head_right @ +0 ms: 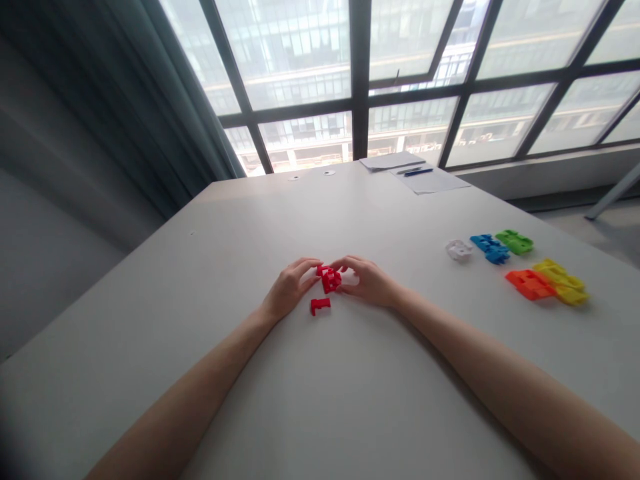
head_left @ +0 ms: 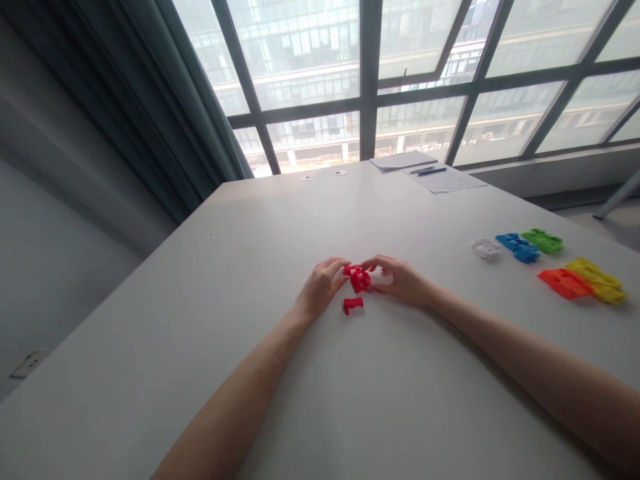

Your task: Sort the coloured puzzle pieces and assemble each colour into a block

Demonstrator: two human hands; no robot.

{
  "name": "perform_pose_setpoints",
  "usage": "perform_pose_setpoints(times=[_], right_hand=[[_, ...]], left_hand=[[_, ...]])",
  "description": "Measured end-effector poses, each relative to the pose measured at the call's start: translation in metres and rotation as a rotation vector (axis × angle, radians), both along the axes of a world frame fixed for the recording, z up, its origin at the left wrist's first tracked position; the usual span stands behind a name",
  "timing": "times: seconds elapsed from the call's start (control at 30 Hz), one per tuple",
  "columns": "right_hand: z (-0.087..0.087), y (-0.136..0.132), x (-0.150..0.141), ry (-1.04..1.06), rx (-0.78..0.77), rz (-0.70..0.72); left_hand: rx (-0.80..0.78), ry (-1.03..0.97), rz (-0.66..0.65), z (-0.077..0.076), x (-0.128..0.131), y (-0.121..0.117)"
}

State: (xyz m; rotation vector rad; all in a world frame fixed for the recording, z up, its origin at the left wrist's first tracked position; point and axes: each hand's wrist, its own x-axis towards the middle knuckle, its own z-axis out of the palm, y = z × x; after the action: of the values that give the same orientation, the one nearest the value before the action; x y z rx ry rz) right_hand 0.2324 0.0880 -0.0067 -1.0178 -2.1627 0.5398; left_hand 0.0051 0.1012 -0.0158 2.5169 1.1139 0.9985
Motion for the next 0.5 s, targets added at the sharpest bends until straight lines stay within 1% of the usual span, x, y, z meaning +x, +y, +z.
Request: perform_pose_setpoints(times=[0.2, 0.33, 0.5], right_hand=[[-0.0004, -0.0001, -0.0002, 0.006, -0.017, 0.000], [-0.0008, 0.0003, 0.0001, 0.011, -0.019, 0.009], [-0.0018, 0.0010, 0.0004, -0.001, 0.001, -0.006]], left_hand=[[-0.045, -0.001, -0.019, -0.0007, -0.0004, 0.0009], [-0.047, 0.005, -0.043, 0.0011, 0.0009, 0.0011], [-0.038, 0.021, -0.022, 0.0037, 0.0017, -0.0002]])
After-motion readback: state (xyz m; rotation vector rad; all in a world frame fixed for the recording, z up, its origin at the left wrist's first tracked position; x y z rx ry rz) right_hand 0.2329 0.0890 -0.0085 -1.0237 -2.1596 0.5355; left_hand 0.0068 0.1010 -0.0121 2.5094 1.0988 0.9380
